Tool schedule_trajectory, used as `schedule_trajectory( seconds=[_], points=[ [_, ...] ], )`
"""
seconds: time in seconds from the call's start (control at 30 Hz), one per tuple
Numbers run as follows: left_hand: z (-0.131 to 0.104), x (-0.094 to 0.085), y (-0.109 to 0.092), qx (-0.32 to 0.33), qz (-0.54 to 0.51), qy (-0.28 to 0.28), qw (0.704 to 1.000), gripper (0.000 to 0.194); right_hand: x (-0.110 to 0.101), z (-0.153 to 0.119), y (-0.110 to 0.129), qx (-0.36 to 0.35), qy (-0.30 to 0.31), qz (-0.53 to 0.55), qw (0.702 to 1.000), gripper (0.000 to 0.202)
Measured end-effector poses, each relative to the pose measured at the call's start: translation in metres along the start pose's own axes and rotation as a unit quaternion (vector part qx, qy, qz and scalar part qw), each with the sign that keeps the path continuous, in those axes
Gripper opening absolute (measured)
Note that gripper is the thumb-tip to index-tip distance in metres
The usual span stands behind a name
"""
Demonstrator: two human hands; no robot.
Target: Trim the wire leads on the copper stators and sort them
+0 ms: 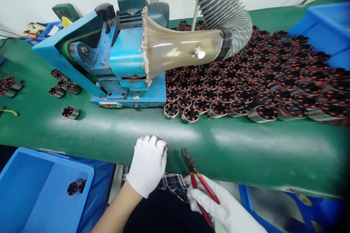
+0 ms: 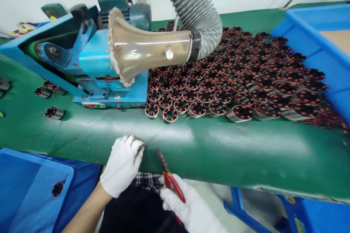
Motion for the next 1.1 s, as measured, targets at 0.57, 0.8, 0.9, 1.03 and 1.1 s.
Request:
schedule_trajectory(
  seconds=[0.57, 0.8, 0.9, 1.03, 1.1],
  points=[
    [0.0, 0.007, 0.004, 0.035, -0.055, -0.023, 0.998, 0.015, 0.015, 0.01, 0.009, -0.078, 0.009, -0.135, 0.988, 0.033],
    [0.001, 0.007, 0.002, 0.041, -0.046, -0.03, 0.998, 0.015, 0.024, 0.013, 0.009, -0.067, 0.04, -0.089, 0.993, 0.031],
    [0.001, 0.007, 0.002, 0.045, -0.048, -0.034, 0.997, 0.016, 0.033, 0.015, 0.007, -0.062, 0.041, -0.013, 0.997, 0.036],
    [0.001, 0.006, 0.002, 0.046, -0.05, -0.038, 0.997, 0.016, 0.038, 0.015, 0.002, -0.03, 0.035, 0.074, 0.996, 0.042],
    [0.001, 0.006, 0.002, 0.047, -0.05, -0.037, 0.997, 0.016, 0.038, 0.015, 0.001, -0.024, 0.044, 0.088, 0.995, 0.045]
  ],
)
Point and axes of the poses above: each hand's wrist, its own z-axis towards the middle knuckle, its own x-axis out of the palm, y = z × x, the point moved 3 cm from there along z, towards the middle knuckle, and after that the axes turned 2 degrees about -x, right-handed, at the moved point
